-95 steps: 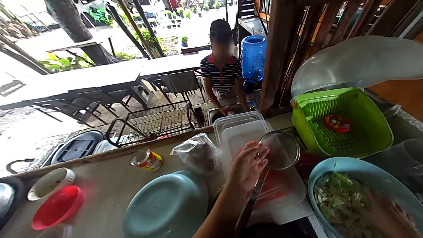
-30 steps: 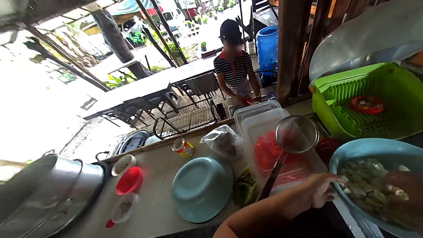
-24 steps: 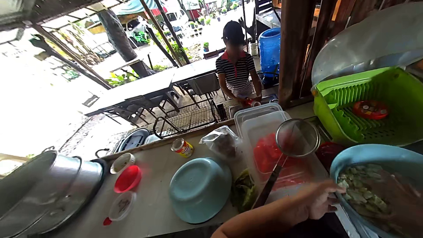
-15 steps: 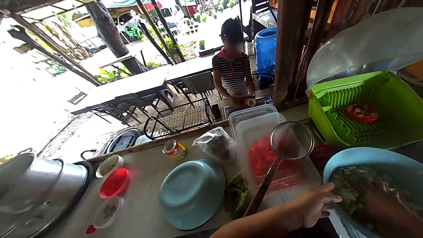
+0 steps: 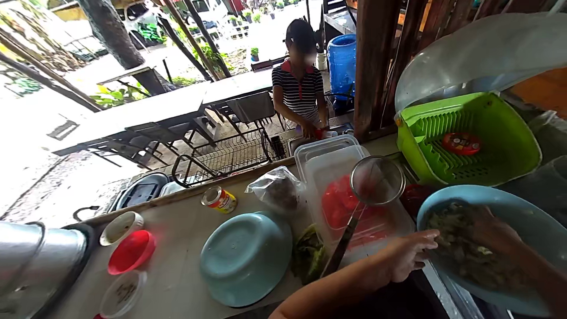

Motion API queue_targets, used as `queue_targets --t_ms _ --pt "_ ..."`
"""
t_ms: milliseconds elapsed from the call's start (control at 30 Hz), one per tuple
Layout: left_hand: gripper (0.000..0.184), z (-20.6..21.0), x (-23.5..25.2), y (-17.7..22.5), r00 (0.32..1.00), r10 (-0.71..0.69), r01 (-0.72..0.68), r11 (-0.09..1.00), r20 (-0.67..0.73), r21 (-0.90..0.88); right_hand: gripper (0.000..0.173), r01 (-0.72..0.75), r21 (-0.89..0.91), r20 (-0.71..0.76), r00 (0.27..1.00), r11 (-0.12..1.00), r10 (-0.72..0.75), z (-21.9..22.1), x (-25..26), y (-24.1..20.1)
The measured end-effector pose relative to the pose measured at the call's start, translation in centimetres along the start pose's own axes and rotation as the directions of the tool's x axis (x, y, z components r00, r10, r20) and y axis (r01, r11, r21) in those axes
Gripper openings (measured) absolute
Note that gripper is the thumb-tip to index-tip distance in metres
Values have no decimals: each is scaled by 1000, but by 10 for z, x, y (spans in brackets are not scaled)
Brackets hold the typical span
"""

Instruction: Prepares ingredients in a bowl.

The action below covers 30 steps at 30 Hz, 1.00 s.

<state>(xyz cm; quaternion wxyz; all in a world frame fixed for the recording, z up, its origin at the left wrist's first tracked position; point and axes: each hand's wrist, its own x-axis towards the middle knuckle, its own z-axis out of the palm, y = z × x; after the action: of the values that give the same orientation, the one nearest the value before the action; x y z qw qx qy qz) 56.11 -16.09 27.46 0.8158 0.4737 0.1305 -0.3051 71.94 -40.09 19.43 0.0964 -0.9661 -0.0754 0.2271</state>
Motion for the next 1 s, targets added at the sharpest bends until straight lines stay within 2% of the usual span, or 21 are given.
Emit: queue_targets --t_ms 67,200,300,433,567,733,833,900,1000 --pt "49 -1 0 2 1000 -5 5 1000 1 10 68 3 81 12 1000 997 -4 -4 7 6" --pt "48 -2 2 2 1000 8 -8 1000 -3 24 49 85 290 200 969 953 -147 -26 3 13" --pt "49 -3 1 0 1000 7 -7 1000 -2 27 44 20 388 248 961 922 -125 -47 -16 16" --pt "48 -3 3 -2 1000 8 -8 999 1 35 36 1 355 159 985 935 -62 -50 -13 44" --pt "47 0 0 1 1000 -8 9 999 -15 36 29 -11 221 156 988 975 -24 -47 -8 51" --pt "47 2 1 -1 1000 -5 6 999 -27 47 34 -54 125 59 997 991 47 -27 10 44" --pt "48 5 2 -2 1000 14 -12 996 -19 83 57 -76 124 14 997 989 75 -12 14 13" --pt "49 7 3 -2 1000 15 -14 996 -7 93 61 -21 186 39 999 982 14 -9 10 -16" --pt "48 10 2 0 1000 11 -11 997 -1 81 50 145 253 78 982 956 -170 -1 1 -44"
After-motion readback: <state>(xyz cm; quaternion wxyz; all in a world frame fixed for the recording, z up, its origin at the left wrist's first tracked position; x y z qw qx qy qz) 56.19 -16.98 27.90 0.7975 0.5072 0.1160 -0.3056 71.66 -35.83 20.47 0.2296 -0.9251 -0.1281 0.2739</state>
